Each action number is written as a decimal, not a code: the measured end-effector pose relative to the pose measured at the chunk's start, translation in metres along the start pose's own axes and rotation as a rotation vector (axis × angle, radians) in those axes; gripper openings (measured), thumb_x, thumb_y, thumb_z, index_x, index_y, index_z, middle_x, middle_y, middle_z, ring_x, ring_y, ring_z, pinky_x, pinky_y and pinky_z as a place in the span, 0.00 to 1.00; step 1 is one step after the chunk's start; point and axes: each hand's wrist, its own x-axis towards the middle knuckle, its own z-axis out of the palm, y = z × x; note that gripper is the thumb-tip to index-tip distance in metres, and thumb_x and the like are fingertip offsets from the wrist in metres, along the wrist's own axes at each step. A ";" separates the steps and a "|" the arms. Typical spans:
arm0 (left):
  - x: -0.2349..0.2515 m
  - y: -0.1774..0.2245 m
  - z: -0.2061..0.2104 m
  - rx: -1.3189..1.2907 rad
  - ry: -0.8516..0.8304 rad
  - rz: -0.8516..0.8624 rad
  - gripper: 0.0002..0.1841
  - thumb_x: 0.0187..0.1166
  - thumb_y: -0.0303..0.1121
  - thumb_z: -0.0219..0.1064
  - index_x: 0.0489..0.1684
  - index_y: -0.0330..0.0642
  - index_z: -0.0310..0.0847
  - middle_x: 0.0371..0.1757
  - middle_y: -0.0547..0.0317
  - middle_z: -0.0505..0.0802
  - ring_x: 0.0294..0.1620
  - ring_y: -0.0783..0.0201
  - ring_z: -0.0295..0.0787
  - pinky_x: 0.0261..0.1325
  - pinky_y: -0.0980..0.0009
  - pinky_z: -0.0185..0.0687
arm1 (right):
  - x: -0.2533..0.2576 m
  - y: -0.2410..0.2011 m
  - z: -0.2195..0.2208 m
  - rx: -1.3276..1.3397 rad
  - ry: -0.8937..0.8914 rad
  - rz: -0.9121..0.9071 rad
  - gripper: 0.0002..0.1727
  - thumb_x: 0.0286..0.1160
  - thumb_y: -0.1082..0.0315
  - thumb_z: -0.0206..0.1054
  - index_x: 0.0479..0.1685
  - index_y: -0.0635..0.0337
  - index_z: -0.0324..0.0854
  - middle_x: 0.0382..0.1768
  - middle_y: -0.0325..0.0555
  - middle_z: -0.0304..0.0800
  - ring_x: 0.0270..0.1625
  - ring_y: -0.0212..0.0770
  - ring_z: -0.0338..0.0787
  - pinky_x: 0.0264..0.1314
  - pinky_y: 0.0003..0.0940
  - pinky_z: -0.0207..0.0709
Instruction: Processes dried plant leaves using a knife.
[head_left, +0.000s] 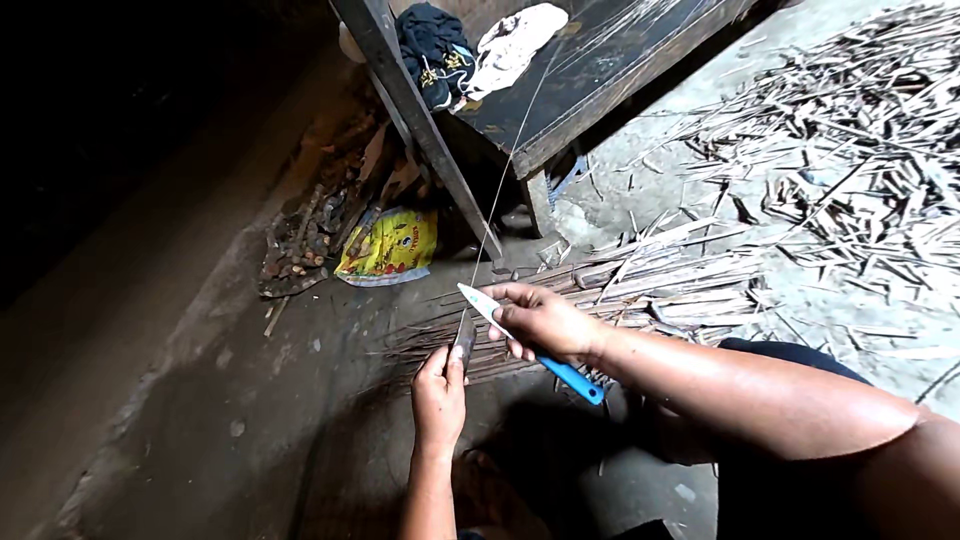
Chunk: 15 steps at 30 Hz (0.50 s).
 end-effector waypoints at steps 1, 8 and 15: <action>0.000 0.000 0.000 -0.007 0.002 0.006 0.11 0.86 0.32 0.62 0.40 0.38 0.90 0.26 0.64 0.92 0.21 0.74 0.87 0.26 0.75 0.88 | -0.001 0.003 0.004 0.005 -0.038 0.015 0.26 0.91 0.65 0.54 0.87 0.53 0.66 0.41 0.48 0.92 0.21 0.34 0.83 0.22 0.27 0.78; -0.002 -0.002 0.000 0.112 0.076 0.149 0.10 0.82 0.33 0.66 0.44 0.40 0.93 0.36 0.63 0.95 0.34 0.76 0.90 0.42 0.76 0.90 | -0.003 -0.004 0.006 0.066 -0.060 0.009 0.25 0.90 0.68 0.54 0.85 0.53 0.68 0.37 0.48 0.90 0.19 0.33 0.81 0.20 0.25 0.76; -0.002 -0.001 0.001 0.204 0.132 0.213 0.10 0.78 0.31 0.68 0.46 0.39 0.95 0.41 0.59 0.97 0.45 0.73 0.94 0.56 0.75 0.89 | -0.002 -0.016 0.000 0.024 0.061 -0.007 0.23 0.91 0.67 0.54 0.83 0.55 0.71 0.38 0.49 0.92 0.20 0.34 0.83 0.22 0.26 0.77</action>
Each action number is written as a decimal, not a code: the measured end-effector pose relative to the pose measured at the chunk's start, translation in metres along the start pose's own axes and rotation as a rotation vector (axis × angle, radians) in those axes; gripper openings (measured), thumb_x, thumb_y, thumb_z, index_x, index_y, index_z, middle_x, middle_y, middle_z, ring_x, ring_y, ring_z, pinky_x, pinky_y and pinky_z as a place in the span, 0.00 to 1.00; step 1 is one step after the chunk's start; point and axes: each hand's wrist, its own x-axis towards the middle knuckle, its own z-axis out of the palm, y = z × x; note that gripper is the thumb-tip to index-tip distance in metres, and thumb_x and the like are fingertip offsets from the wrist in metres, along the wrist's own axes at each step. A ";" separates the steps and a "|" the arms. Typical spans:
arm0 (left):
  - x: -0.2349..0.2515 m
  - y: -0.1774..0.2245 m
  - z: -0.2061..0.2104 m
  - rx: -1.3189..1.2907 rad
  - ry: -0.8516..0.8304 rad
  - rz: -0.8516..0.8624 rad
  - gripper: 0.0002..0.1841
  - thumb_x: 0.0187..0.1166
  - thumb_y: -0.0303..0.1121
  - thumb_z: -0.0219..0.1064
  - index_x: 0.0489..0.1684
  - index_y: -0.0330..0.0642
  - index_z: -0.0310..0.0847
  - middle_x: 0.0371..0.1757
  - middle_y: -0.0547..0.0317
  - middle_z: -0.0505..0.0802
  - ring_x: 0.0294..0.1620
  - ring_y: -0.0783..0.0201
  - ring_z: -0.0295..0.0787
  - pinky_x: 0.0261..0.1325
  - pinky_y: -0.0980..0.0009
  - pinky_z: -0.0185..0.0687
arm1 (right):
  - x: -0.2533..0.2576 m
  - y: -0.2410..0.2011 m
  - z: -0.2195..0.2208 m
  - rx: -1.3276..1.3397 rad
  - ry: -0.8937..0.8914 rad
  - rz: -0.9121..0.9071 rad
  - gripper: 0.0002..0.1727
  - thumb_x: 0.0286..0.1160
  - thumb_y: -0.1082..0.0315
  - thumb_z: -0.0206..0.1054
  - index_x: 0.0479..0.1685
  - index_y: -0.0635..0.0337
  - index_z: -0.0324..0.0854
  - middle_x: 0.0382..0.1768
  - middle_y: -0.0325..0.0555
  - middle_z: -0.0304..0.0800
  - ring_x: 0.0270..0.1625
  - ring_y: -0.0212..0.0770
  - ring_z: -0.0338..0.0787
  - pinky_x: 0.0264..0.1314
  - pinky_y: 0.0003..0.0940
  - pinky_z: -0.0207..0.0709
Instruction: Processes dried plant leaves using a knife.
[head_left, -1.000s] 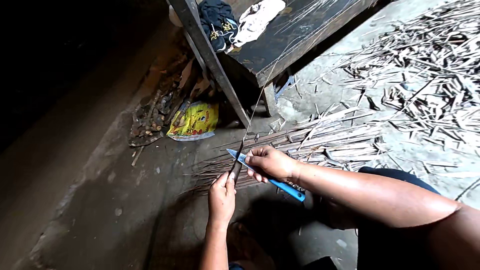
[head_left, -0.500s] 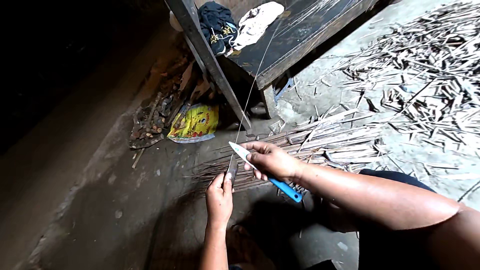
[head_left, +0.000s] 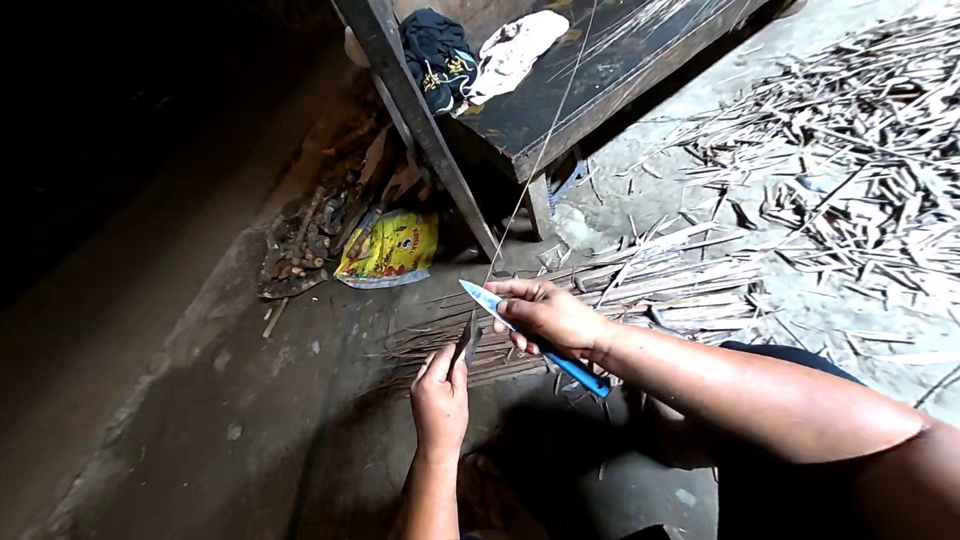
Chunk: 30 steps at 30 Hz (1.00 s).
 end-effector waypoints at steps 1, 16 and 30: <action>0.000 0.000 0.000 0.004 -0.001 0.006 0.10 0.78 0.30 0.68 0.46 0.38 0.95 0.41 0.59 0.97 0.45 0.73 0.94 0.56 0.75 0.88 | 0.001 -0.002 -0.002 0.011 0.022 0.000 0.23 0.91 0.67 0.54 0.84 0.55 0.70 0.38 0.49 0.92 0.20 0.34 0.83 0.22 0.25 0.78; 0.006 0.001 -0.007 -0.430 -0.202 -0.199 0.14 0.87 0.32 0.61 0.33 0.37 0.89 0.24 0.60 0.93 0.21 0.67 0.91 0.27 0.71 0.92 | -0.005 0.014 0.002 -0.029 -0.134 -0.055 0.25 0.91 0.65 0.53 0.86 0.51 0.70 0.41 0.47 0.92 0.21 0.33 0.82 0.22 0.27 0.77; 0.008 -0.002 -0.024 -0.838 -0.402 -0.277 0.16 0.90 0.28 0.54 0.45 0.28 0.89 0.24 0.56 0.91 0.19 0.67 0.87 0.27 0.72 0.90 | 0.001 0.000 -0.012 -0.027 -0.152 -0.231 0.24 0.91 0.64 0.54 0.84 0.54 0.71 0.39 0.47 0.92 0.21 0.31 0.82 0.22 0.25 0.77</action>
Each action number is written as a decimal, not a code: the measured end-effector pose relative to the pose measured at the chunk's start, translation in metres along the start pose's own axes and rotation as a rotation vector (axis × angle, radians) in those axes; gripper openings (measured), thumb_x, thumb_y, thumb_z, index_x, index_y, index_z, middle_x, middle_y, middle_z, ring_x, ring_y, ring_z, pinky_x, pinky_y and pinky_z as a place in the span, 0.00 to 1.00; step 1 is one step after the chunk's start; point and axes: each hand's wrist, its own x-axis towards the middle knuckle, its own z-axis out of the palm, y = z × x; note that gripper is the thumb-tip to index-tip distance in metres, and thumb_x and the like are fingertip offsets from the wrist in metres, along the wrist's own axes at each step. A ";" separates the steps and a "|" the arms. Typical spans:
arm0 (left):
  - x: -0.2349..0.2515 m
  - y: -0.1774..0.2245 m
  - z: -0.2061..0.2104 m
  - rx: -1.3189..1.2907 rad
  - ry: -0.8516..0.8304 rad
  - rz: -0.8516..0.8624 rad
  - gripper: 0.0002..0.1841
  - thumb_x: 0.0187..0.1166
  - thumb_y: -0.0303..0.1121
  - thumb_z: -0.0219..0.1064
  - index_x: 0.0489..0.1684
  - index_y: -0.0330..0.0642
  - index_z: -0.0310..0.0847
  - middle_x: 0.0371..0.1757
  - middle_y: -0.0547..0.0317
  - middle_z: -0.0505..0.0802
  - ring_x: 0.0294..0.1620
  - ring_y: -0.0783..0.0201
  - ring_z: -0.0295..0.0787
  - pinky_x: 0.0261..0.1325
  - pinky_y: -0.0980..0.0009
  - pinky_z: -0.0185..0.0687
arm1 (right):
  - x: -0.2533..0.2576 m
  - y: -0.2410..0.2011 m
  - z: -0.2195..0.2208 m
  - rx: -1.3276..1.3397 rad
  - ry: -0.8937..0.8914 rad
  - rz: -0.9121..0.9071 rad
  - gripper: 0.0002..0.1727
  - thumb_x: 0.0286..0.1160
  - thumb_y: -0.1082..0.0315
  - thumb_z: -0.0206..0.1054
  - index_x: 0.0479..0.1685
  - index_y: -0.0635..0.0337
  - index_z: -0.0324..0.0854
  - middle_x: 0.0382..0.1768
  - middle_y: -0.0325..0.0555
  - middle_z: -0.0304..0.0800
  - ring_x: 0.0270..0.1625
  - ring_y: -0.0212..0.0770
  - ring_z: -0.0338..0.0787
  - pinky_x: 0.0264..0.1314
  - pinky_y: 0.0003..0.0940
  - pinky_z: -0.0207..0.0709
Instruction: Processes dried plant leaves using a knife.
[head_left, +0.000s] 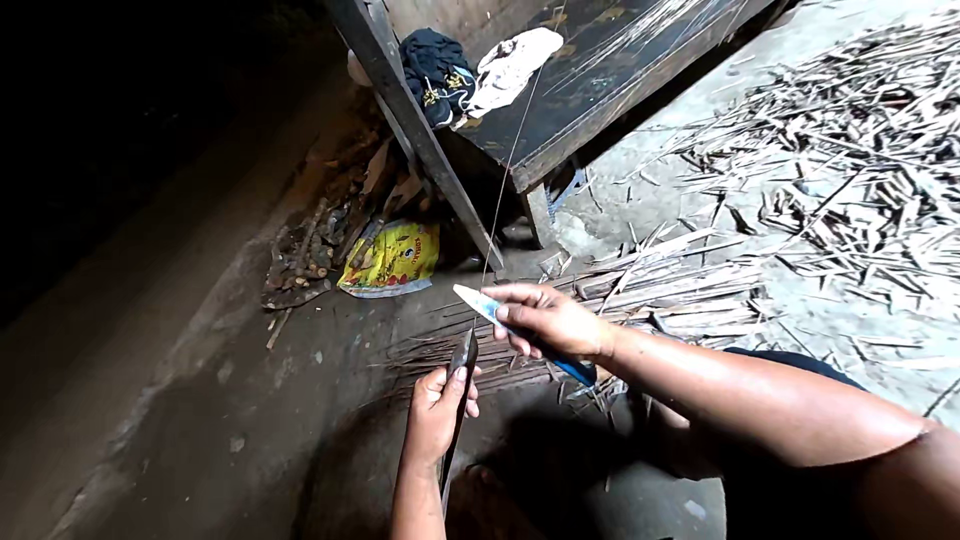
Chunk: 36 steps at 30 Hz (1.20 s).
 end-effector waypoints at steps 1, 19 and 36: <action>-0.001 0.000 0.000 -0.011 -0.005 -0.007 0.16 0.90 0.28 0.54 0.45 0.28 0.89 0.24 0.55 0.91 0.19 0.67 0.87 0.27 0.72 0.90 | 0.002 -0.007 -0.004 0.013 0.039 -0.014 0.24 0.91 0.64 0.54 0.84 0.51 0.72 0.39 0.48 0.92 0.21 0.31 0.81 0.22 0.24 0.76; 0.000 0.000 0.001 -0.072 -0.047 -0.068 0.16 0.91 0.26 0.52 0.46 0.29 0.89 0.23 0.57 0.90 0.19 0.68 0.87 0.28 0.73 0.89 | -0.002 0.007 -0.004 0.025 -0.097 0.034 0.25 0.91 0.65 0.54 0.85 0.56 0.69 0.39 0.48 0.91 0.21 0.32 0.82 0.22 0.25 0.77; 0.004 0.001 0.005 0.073 0.165 0.007 0.10 0.85 0.26 0.62 0.36 0.32 0.86 0.24 0.55 0.90 0.19 0.66 0.86 0.24 0.73 0.86 | -0.003 0.005 -0.007 -0.060 -0.140 0.045 0.14 0.91 0.60 0.55 0.52 0.61 0.80 0.32 0.44 0.92 0.20 0.30 0.83 0.21 0.24 0.77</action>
